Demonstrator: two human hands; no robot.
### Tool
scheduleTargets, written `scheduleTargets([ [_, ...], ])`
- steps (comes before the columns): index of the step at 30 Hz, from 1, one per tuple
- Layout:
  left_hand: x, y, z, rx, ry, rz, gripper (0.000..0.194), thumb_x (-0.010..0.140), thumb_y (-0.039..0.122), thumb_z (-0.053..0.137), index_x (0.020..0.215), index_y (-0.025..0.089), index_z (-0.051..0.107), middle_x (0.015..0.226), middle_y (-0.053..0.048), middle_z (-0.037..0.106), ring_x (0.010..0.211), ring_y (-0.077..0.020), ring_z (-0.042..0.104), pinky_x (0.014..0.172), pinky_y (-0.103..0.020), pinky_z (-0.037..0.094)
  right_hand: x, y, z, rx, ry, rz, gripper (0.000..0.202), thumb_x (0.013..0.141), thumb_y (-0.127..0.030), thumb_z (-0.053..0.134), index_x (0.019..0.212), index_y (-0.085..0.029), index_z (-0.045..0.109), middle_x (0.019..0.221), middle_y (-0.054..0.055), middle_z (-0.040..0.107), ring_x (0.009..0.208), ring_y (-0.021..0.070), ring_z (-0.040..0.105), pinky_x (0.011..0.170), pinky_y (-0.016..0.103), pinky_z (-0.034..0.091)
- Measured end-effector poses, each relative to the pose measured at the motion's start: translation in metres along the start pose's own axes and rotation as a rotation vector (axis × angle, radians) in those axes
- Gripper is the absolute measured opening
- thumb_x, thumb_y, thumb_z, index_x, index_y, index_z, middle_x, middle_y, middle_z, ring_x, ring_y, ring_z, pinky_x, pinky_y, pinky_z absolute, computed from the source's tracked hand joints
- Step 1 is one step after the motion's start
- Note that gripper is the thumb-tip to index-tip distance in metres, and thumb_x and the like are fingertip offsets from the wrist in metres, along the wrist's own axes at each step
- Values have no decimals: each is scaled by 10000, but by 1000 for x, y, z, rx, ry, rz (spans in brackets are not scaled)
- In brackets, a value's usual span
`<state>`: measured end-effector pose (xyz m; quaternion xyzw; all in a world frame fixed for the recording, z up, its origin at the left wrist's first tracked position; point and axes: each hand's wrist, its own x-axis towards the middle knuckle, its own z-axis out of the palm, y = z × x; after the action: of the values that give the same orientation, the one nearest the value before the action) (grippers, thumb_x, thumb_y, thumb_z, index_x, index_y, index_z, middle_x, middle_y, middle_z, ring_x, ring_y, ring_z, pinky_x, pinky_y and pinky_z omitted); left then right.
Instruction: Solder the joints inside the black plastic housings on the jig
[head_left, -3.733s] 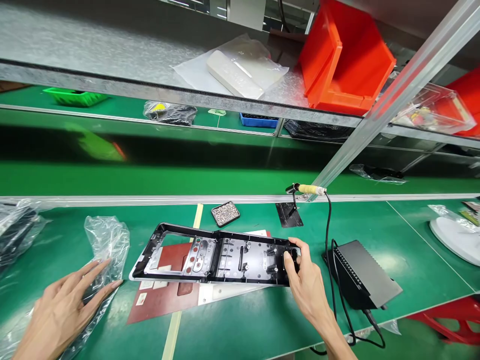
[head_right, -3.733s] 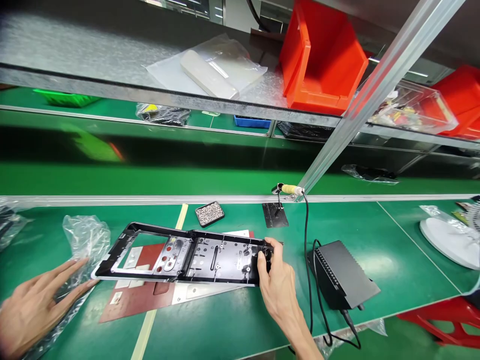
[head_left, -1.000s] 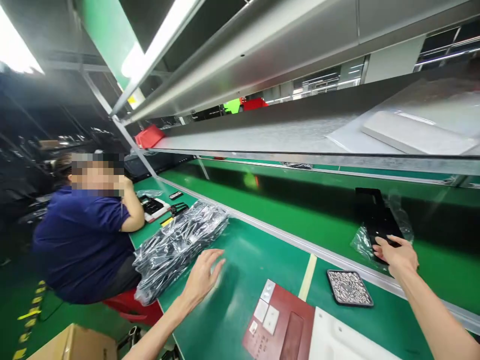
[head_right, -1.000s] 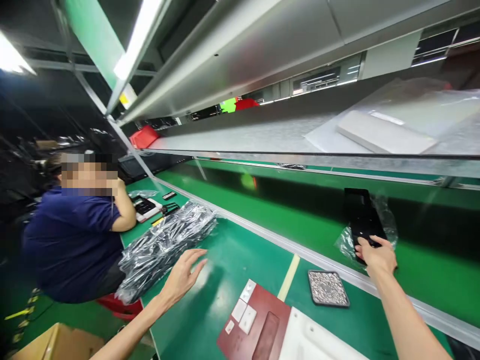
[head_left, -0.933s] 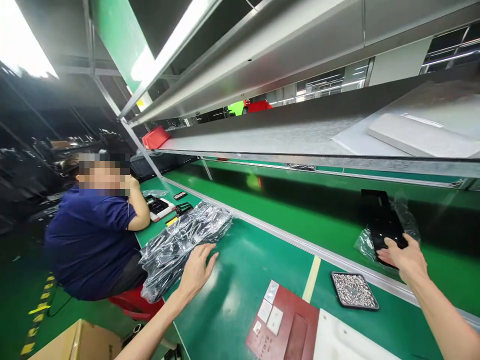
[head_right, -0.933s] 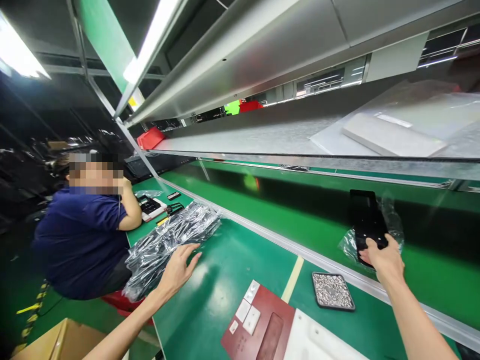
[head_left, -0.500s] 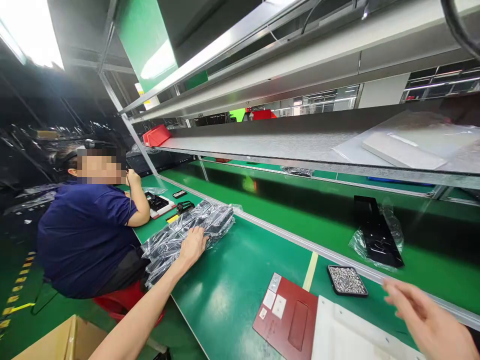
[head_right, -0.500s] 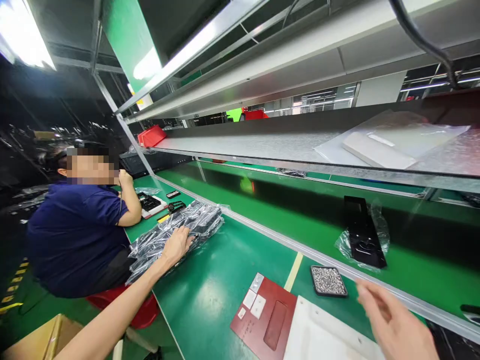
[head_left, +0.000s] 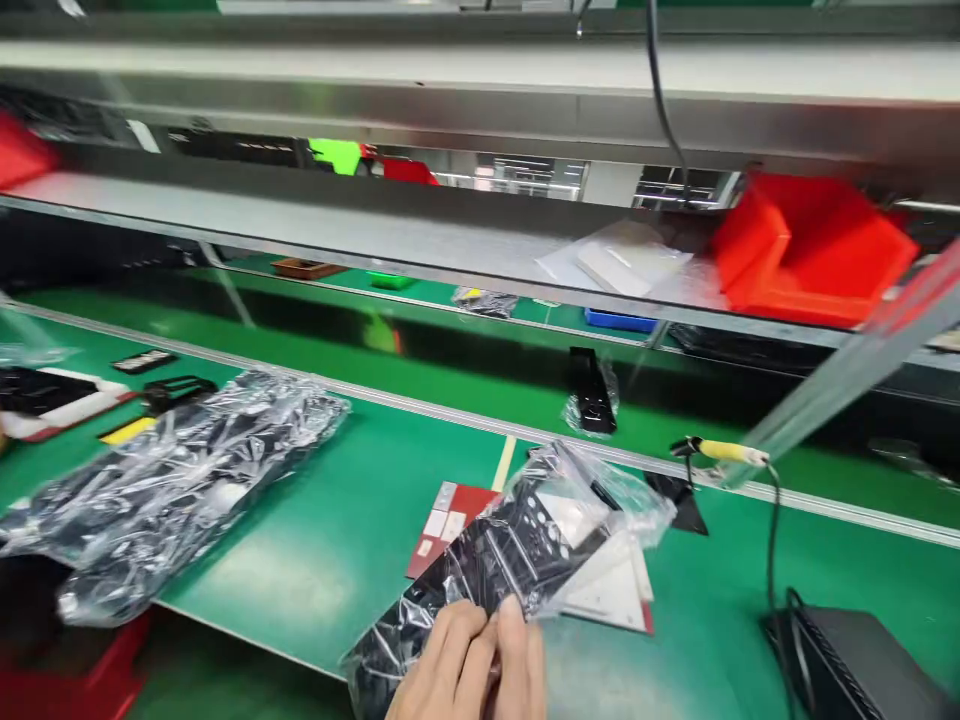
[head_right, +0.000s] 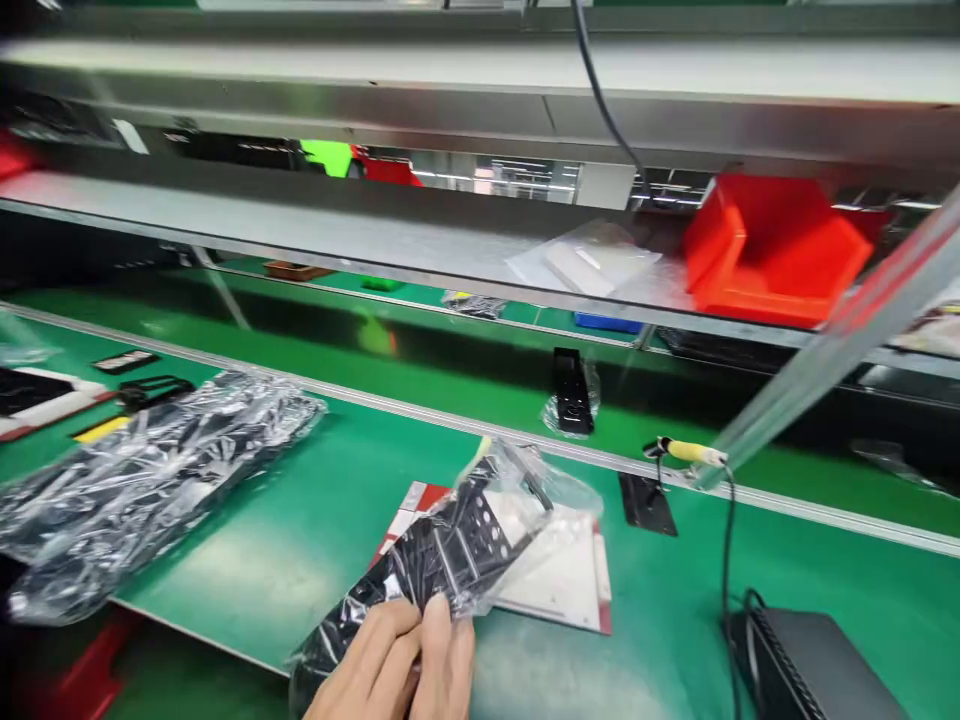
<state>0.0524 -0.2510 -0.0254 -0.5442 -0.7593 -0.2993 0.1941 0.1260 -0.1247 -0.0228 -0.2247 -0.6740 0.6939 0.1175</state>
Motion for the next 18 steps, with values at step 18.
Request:
scheduleTargets([
  [18, -23, 51, 49, -1114, -275, -945, 676, 929, 646, 520, 1404, 165, 515, 1322, -137, 641, 1217, -308, 599, 1083, -402, 463, -110, 100, -64, -306, 177, 383, 729, 848, -748, 514, 1333, -222, 653, 1307, 138, 685, 1289, 363, 595, 1123, 450, 447],
])
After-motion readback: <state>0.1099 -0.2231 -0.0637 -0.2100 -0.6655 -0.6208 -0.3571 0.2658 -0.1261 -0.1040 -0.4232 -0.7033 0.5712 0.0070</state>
